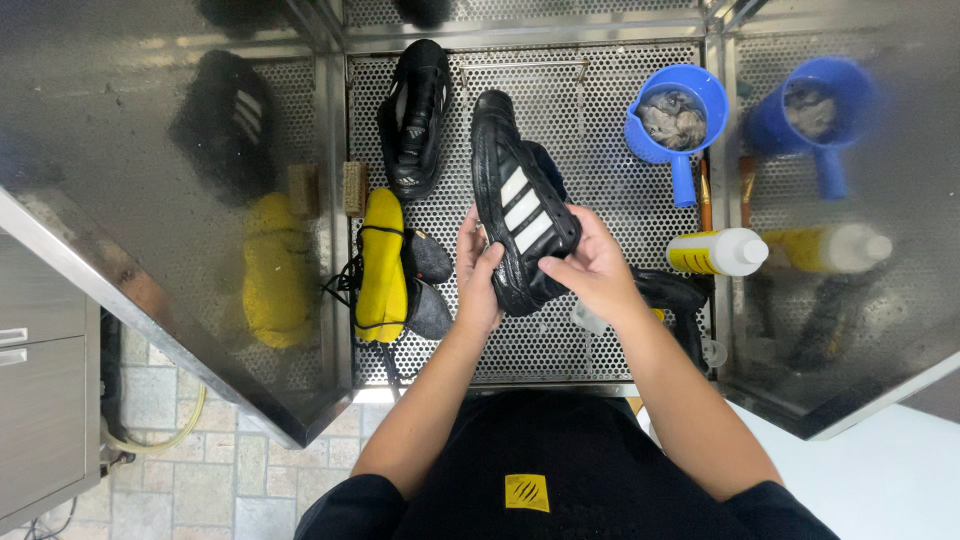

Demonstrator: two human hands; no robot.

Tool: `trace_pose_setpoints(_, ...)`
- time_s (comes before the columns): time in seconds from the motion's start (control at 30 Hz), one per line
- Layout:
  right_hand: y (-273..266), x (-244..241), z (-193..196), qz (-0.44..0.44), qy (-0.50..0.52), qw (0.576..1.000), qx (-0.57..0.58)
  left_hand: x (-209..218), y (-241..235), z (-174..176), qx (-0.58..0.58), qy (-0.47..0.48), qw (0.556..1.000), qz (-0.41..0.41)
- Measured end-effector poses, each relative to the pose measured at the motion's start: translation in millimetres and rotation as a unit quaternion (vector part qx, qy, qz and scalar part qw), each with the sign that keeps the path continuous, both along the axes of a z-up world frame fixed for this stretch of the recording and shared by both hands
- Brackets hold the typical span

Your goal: The person cleans a black soccer shoe using a white sponge and a steam cleaner. They wipe the shoe's surface, then use the steam cleaner to treat the upper and sole, repeating the process on different areas of the shoe.

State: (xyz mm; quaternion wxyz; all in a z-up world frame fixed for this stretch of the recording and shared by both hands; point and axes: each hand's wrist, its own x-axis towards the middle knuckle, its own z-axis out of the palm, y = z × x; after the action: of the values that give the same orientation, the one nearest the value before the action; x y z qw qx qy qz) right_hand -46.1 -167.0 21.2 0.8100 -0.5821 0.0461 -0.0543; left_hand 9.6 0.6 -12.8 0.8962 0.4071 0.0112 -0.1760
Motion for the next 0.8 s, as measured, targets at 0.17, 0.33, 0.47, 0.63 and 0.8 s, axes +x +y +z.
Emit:
trace_pose_setpoints(0.17,-7.5,-7.8,13.2,-0.167,-0.044,0.957,-0.233,6.9,19.3,-16.8,-0.163,0.167,0.968,-0.096)
trace_pose_setpoints(0.33,-9.3,1.5,50.6,-0.07,-0.087,0.903,-0.414,11.4,21.8,-28.8,-0.147,0.191,0.962,-0.125)
trace_pose_setpoints(0.47,-0.9,5.3,59.2,-0.097,-0.103,0.867,-0.478,13.4,27.2,-33.6,-0.153,0.268,0.937,-0.165)
trace_pose_setpoints(0.63,-9.1,11.6,37.3,-0.136,0.001,0.963,-0.232,17.1,42.9,-60.6,-0.147,0.354,0.899,-0.214)
trace_pose_setpoints(0.8,-29.7,22.4,31.0,-0.141,0.062,0.987,-0.044,12.5,52.0,-86.1,-0.12,0.39,0.875,-0.262)
